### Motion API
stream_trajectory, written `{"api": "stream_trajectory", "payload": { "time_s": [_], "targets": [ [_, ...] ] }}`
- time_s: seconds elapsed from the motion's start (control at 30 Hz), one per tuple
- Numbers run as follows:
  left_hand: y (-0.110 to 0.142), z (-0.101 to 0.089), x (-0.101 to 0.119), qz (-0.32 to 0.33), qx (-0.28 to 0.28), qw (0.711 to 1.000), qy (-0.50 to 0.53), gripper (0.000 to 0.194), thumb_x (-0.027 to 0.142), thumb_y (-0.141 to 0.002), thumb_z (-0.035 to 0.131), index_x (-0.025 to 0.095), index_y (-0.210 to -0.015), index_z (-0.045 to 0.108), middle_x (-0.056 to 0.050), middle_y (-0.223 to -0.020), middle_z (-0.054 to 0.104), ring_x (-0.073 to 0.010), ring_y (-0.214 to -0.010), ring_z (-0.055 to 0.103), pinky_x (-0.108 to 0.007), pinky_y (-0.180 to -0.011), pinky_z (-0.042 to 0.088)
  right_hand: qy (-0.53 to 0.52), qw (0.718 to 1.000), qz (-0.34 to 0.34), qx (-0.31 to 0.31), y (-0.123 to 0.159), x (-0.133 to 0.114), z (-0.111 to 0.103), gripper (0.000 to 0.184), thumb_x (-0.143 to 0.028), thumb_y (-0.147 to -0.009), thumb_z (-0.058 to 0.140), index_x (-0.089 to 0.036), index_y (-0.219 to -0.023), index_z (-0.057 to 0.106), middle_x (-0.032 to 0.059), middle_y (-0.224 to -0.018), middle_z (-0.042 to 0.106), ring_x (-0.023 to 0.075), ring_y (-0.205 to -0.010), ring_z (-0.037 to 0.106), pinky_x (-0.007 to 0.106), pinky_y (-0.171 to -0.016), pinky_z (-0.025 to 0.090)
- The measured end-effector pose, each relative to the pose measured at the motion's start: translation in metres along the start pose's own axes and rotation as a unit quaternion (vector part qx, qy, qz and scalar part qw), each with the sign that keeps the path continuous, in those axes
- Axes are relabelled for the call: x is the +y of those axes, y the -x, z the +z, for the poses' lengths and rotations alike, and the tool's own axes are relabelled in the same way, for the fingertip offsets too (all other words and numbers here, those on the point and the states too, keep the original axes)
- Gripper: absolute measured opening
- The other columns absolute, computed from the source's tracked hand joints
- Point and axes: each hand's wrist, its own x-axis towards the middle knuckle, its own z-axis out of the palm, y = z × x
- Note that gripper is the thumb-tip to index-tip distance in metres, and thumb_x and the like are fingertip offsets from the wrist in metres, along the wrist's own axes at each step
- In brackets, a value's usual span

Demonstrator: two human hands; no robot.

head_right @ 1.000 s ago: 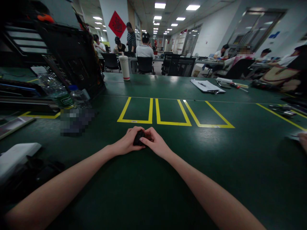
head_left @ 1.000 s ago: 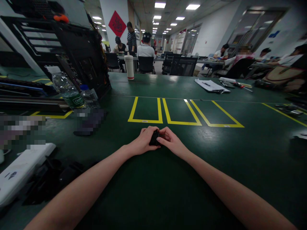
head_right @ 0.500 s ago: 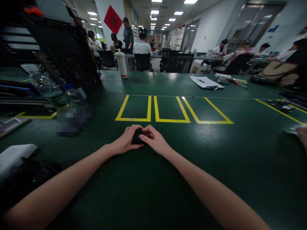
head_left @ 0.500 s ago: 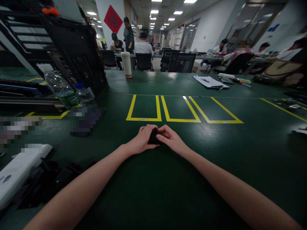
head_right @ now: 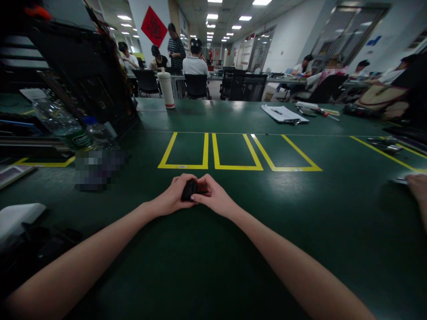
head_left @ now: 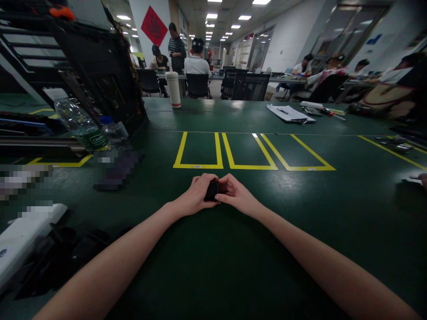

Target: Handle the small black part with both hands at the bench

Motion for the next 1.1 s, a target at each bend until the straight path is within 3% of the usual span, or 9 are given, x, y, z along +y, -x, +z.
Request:
{"api": "stream_trajectory", "payload": {
  "time_s": [0.13, 0.23, 0.33, 0.6, 0.83, 1.0, 1.1],
  "targets": [
    [0.0004, 0.0017, -0.0016, 0.005, 0.013, 1.0, -0.008, 0.054, 0.025, -0.072, 0.062, 0.023, -0.115, 0.029, -0.007, -0.109, 0.043, -0.0239, -0.101, 0.045, -0.043, -0.09, 0.033, -0.026, 0.999, -0.009, -0.019, -0.0018, 0.0003, -0.002, 0.029, -0.018, -0.07, 0.063, -0.022, -0.092, 0.045, 0.0008, -0.098, 0.052, 0.017, -0.095, 0.054, 0.039, -0.083, 0.046],
    [0.0002, 0.0032, -0.0029, 0.009, 0.016, 1.0, -0.004, 0.056, 0.025, -0.071, 0.063, 0.024, -0.115, 0.029, -0.006, -0.11, 0.043, -0.0235, -0.102, 0.044, -0.042, -0.09, 0.033, 0.0, 1.0, -0.018, 0.023, -0.004, 0.0011, -0.0011, 0.018, -0.024, -0.073, 0.06, -0.021, -0.087, 0.048, 0.0003, -0.094, 0.052, 0.0172, -0.093, 0.055, 0.04, -0.084, 0.044],
    [-0.0004, 0.0042, -0.0039, 0.008, 0.017, 1.0, -0.004, 0.058, 0.025, -0.071, 0.064, 0.023, -0.116, 0.028, -0.006, -0.11, 0.043, -0.0229, -0.101, 0.045, -0.04, -0.09, 0.034, 0.009, 0.999, -0.019, 0.047, -0.0047, 0.0008, 0.0003, 0.02, -0.024, -0.073, 0.06, -0.022, -0.089, 0.048, 0.0004, -0.096, 0.051, 0.0171, -0.094, 0.054, 0.04, -0.086, 0.044],
    [0.0005, -0.0005, -0.0003, -0.003, -0.011, 1.0, -0.005, 0.053, 0.026, -0.074, 0.06, 0.023, -0.116, 0.028, -0.007, -0.11, 0.042, -0.0228, -0.1, 0.045, -0.042, -0.09, 0.035, -0.018, 0.999, 0.014, -0.027, -0.0018, -0.0043, -0.0031, 0.028, -0.02, -0.071, 0.062, -0.022, -0.092, 0.045, 0.0015, -0.101, 0.051, 0.0175, -0.094, 0.055, 0.038, -0.082, 0.047],
    [0.0, 0.0021, -0.0001, -0.006, 0.012, 1.0, -0.011, 0.057, 0.026, -0.071, 0.063, 0.023, -0.116, 0.028, -0.006, -0.111, 0.042, -0.024, -0.101, 0.044, -0.042, -0.089, 0.036, 0.009, 1.0, -0.003, 0.015, -0.0042, -0.0034, -0.0037, 0.016, -0.025, -0.076, 0.056, -0.022, -0.089, 0.048, 0.0003, -0.096, 0.053, 0.0167, -0.093, 0.055, 0.038, -0.083, 0.046],
    [-0.0002, 0.0013, 0.0, 0.0, 0.003, 1.0, -0.015, 0.055, 0.026, -0.073, 0.062, 0.02, -0.116, 0.029, -0.007, -0.11, 0.042, -0.0233, -0.102, 0.044, -0.04, -0.09, 0.034, 0.013, 0.999, 0.042, 0.001, -0.0034, -0.005, -0.0061, 0.024, -0.027, -0.075, 0.057, -0.022, -0.097, 0.047, 0.0028, -0.102, 0.053, 0.0181, -0.097, 0.054, 0.042, -0.085, 0.044],
    [0.0002, 0.0014, -0.0003, -0.003, 0.013, 1.0, -0.021, 0.054, 0.025, -0.072, 0.062, 0.021, -0.115, 0.029, -0.007, -0.108, 0.043, -0.0235, -0.1, 0.045, -0.041, -0.089, 0.035, -0.01, 0.999, 0.026, -0.025, -0.0036, -0.0044, -0.0072, 0.025, -0.022, -0.072, 0.061, -0.021, -0.092, 0.047, 0.0019, -0.1, 0.053, 0.0175, -0.096, 0.055, 0.041, -0.086, 0.045]
  ]
}}
